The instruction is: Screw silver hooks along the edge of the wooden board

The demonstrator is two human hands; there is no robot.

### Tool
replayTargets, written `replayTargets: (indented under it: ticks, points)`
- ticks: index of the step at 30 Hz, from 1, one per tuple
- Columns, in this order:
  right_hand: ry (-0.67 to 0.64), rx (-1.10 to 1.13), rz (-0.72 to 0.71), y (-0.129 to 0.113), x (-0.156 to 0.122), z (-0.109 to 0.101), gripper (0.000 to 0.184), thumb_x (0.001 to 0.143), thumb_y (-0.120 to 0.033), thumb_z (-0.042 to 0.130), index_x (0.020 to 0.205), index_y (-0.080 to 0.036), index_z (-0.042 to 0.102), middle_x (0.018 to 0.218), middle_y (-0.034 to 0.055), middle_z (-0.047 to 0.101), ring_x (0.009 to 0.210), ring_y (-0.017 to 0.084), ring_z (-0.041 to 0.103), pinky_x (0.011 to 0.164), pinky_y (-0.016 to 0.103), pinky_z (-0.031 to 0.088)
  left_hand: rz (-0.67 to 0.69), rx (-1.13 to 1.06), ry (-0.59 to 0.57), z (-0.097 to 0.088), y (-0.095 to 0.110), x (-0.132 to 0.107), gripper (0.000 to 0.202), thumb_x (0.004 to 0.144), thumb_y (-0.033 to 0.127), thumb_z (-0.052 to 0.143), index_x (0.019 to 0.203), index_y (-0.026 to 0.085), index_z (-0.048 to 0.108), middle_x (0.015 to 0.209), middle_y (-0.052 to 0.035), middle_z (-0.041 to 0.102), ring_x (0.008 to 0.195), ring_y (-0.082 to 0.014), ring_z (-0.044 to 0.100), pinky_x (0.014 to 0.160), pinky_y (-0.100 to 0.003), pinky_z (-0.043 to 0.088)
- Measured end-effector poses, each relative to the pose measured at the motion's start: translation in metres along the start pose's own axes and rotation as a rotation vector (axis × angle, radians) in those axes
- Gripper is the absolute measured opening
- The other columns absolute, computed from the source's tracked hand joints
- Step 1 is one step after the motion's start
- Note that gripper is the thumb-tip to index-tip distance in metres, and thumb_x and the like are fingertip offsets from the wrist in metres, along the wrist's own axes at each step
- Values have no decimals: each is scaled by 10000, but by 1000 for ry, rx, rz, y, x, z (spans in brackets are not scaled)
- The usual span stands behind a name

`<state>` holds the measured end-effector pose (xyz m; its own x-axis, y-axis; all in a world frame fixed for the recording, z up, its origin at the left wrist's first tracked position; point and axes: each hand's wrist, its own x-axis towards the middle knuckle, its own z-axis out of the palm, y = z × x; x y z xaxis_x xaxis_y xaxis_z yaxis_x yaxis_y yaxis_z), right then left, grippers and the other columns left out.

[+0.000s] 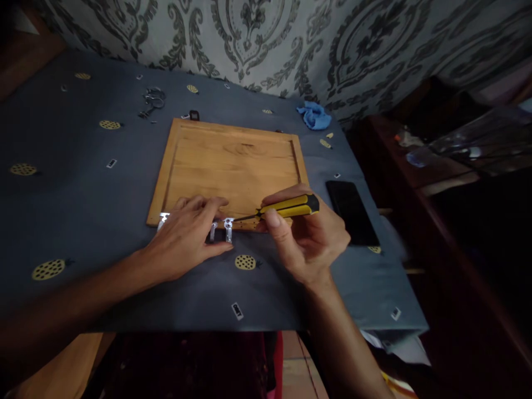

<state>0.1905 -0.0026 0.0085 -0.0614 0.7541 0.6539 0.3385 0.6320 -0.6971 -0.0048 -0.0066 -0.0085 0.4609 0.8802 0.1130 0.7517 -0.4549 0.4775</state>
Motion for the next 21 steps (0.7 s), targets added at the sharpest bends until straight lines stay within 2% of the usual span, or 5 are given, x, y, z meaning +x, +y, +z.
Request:
replayTargets:
  ticks: [7, 15, 21]
  points:
    - [-71, -8, -7, 1, 0, 0, 76, 900, -228, 665, 927, -256, 731, 797, 19, 686, 633, 164, 646, 504, 332, 491, -2, -2, -5, -1, 0, 1, 542, 821, 379, 784, 1238, 172, 506, 1101, -84, 717, 1060, -291, 588, 893, -413, 423]
    - [-96, -9, -17, 2, -1, 1, 75, 895, -203, 661, 857, -243, 712, 846, 13, 697, 604, 139, 620, 507, 314, 495, 25, 18, 17, 0, -3, -1, 577, 802, 405, 806, 1237, 176, 504, 1128, -86, 715, 1075, -289, 595, 896, -409, 429]
    - [-89, -28, 17, 0, 0, 2, 49, 898, -240, 670, 896, -272, 707, 800, 10, 685, 648, 158, 640, 521, 308, 512, 37, 41, 23, 0, -3, -2, 539, 817, 407, 789, 1211, 180, 500, 1135, -97, 703, 1092, -297, 599, 912, -422, 436]
